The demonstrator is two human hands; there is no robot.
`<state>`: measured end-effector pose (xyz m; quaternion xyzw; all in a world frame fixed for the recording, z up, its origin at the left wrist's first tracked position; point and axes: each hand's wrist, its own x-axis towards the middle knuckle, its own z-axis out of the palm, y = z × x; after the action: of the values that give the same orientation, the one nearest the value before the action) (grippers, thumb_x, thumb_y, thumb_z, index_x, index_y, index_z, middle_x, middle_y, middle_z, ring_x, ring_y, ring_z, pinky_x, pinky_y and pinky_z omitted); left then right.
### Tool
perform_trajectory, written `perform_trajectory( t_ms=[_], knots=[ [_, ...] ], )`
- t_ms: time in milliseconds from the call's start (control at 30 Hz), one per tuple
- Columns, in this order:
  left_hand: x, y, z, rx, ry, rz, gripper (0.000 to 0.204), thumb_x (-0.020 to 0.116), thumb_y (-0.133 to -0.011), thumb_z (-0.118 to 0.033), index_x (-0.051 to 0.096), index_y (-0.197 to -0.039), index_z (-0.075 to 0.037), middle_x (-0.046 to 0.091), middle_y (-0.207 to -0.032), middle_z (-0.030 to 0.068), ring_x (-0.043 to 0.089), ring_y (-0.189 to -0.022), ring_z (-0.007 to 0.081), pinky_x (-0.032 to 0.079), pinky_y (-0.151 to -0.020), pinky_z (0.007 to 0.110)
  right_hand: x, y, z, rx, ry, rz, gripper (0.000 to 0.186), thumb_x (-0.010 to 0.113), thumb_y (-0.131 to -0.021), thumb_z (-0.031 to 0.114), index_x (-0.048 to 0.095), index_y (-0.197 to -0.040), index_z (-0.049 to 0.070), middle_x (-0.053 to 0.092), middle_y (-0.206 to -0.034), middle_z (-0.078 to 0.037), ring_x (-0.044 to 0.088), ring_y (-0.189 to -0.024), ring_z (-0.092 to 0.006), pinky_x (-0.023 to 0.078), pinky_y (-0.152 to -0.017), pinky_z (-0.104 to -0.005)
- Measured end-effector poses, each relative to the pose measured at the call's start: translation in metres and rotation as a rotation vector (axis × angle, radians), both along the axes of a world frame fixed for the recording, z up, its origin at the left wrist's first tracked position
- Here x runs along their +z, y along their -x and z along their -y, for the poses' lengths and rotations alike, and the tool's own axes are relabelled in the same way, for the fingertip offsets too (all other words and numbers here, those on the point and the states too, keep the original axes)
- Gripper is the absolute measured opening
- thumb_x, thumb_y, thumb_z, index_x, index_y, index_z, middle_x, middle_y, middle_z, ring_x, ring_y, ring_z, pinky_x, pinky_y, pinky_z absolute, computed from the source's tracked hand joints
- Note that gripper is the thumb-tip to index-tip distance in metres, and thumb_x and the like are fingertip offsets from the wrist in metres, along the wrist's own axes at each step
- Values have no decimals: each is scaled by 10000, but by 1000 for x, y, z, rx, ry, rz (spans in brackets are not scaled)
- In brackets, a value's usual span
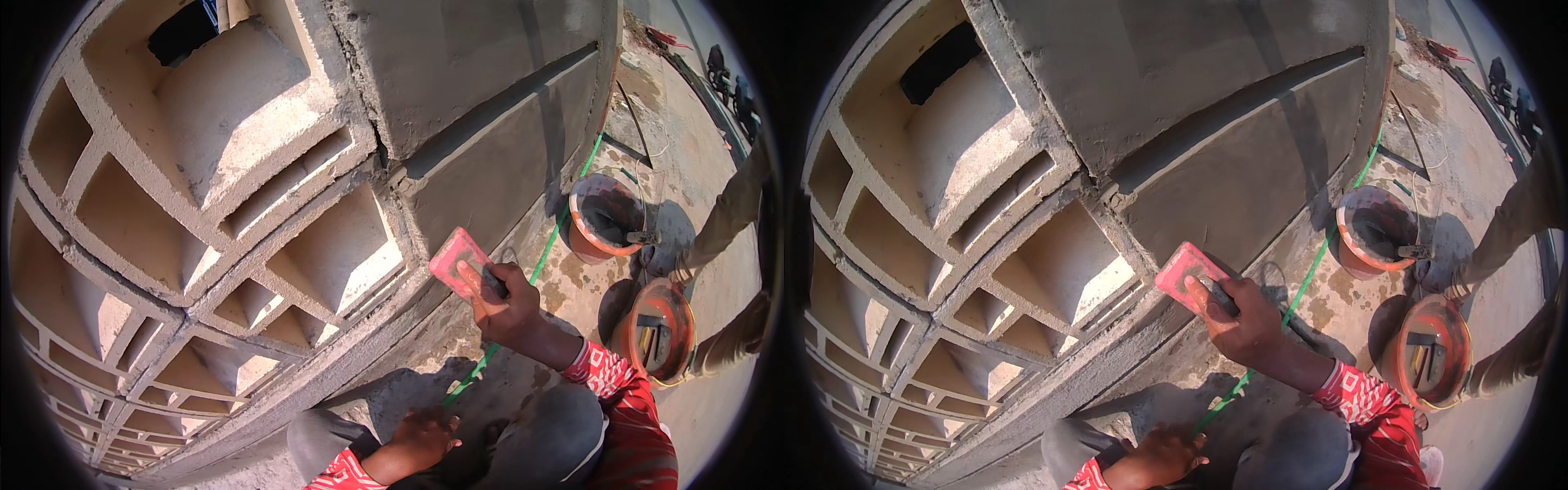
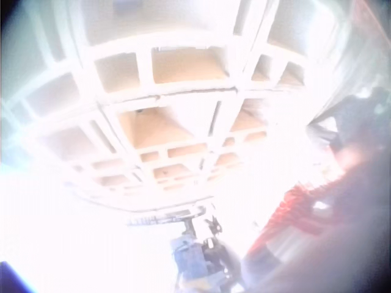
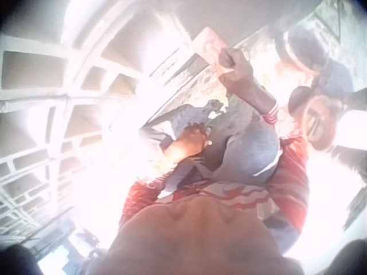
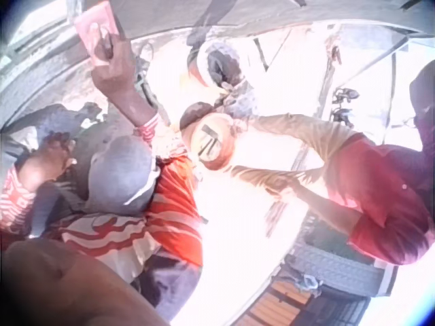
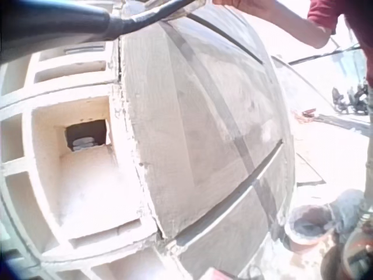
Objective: The person uses a pink sponge to smooth and finish a wet concrete surface on a wall. They repeatedly rub the sponge against the wall to create a uniform texture. Another person is visible nearby, also working on the wall with a brush.
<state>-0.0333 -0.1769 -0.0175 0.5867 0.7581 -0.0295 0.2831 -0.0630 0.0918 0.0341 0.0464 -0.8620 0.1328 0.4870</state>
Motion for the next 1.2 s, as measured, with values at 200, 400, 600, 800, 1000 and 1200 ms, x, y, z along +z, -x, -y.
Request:
perform_trajectory(
  t_ms=[200,400,600,800,1000,1200],
  knots=[
    [-8,-6,3,2,-61,-14,528,560,-990,-472,604,-1379,-118,615,-1256,168,635,-1101,355,464,-961,514,-76,-11,2,8,-157,202,554,668,-794,40,663,-1345,94,574,-968,-146,633,-783,-267,548,-594,-341],
    [2,-3,4,45,-16,-72,551,552,-995,-480,573,-1415,-125,601,-1314,183,618,-1146,362,451,-1010,534,4,-3,-23,-64,126,-76,376,676,-905,80,690,-1281,76,559,-939,-130,588,-699,-228,486,-542,-320],
    [-1,-6,2,7,-61,6,546,560,-990,-487,586,-1391,-118,605,-1306,184,619,-1145,370,456,-998,538,-79,-2,-21,7,117,167,396,703,-884,118,700,-1280,115,573,-984,-127,632,-776,-257,540,-623,-361],
    [-1,4,2,51,25,38,525,563,-995,-475,595,-1380,-119,611,-1278,181,623,-1144,374,467,-956,533,-70,-32,-12,63,72,112,455,729,-853,116,688,-1306,130,554,-1000,-109,615,-753,-221,534,-593,-310],
    [20,-7,1,48,-63,56,491,609,-964,-409,614,-1322,-73,654,-1173,229,639,-1080,427,496,-924,533,-33,13,-2,-62,113,40,524,746,-824,88,667,-1340,127,547,-985,-100,591,-711,-202,516,-548,-307],
    [-22,0,16,10,-203,-107,500,625,-945,-435,633,-1278,-62,672,-1168,236,654,-1004,425,517,-875,514,-94,-32,5,-3,89,167,476,724,-838,53,695,-1305,138,542,-982,-135,553,-662,-182,481,-525,-305]
  ],
)
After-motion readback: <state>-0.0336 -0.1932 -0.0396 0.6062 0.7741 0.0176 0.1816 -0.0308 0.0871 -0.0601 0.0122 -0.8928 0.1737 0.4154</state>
